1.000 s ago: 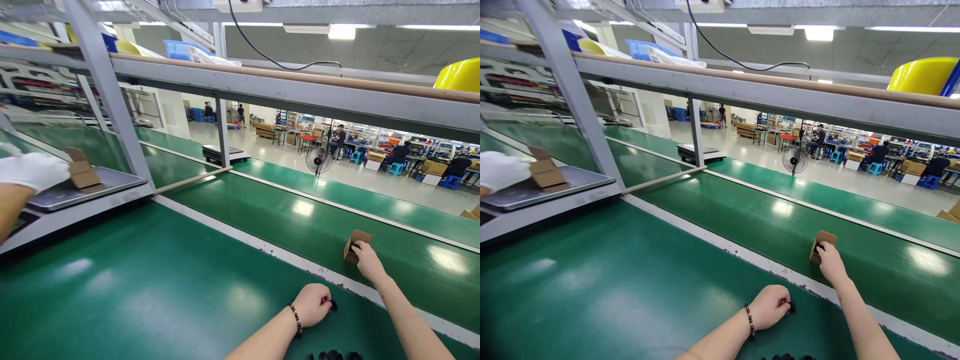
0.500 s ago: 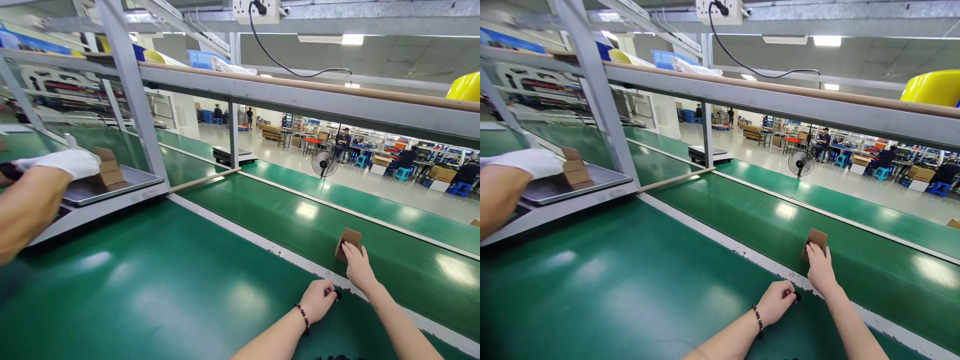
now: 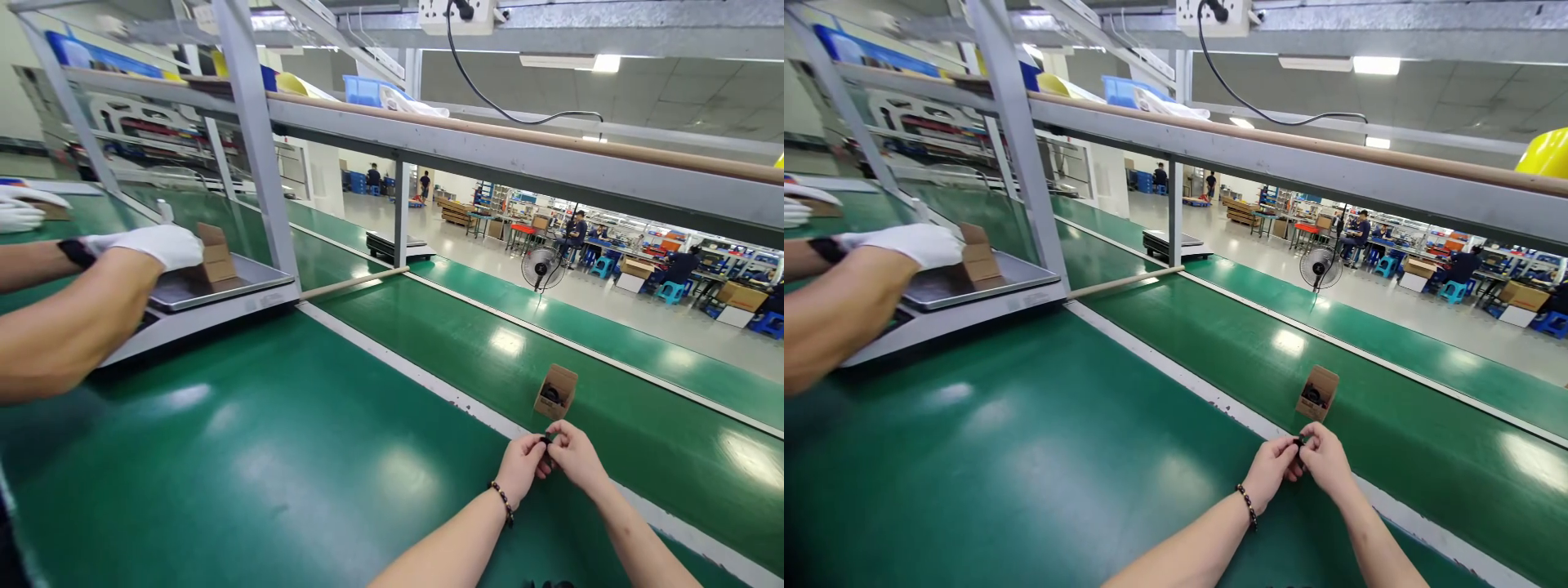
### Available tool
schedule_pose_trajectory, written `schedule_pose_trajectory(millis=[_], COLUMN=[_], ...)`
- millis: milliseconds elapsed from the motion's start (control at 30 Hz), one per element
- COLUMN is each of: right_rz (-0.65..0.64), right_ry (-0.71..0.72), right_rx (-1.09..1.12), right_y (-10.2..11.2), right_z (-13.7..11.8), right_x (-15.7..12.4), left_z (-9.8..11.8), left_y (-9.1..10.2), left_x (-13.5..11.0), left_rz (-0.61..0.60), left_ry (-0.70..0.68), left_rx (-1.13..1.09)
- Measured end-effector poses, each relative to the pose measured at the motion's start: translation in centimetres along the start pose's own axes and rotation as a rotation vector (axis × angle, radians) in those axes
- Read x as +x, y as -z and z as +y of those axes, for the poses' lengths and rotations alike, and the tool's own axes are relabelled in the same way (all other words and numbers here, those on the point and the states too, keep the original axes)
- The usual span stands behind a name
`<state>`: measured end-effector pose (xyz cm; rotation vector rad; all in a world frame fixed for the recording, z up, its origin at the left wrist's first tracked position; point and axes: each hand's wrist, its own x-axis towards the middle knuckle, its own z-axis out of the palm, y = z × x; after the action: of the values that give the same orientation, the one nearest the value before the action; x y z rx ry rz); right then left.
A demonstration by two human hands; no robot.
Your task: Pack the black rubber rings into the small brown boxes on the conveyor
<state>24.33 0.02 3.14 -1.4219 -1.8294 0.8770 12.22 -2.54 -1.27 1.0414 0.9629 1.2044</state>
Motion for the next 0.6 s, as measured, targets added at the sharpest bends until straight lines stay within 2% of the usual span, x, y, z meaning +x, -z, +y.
schedule_pose_trajectory(millis=[167,267,367,467,600], right_rz=[0.215,0.238,0.202,0.124,-0.121], right_ry=[0.001,-0.004,0.017,0.032,0.079], right_rx=[-0.228,-0.302,-0.341,-0.353,-0.422], right_y=[3.3,5.0,5.8,5.4,3.7], right_z=[-2.4,-3.3,-3.9,-4.2,-4.0], right_x=[5.8,6.8,4.8,0.8,-4.7], left_z=[0.0,-0.2,-0.3,-0.5,-0.6], left_y=[0.6,0.7,0.7,0.6,0.7], left_x=[0.0,0.1,0.2,0.3,0.4], left_rz=[0.091,0.106,0.122,0.135,0.149], left_ry=[-0.002,0.008,0.008,0.003,-0.002], left_rx=[-0.011,0.046,0.069,0.095,0.149])
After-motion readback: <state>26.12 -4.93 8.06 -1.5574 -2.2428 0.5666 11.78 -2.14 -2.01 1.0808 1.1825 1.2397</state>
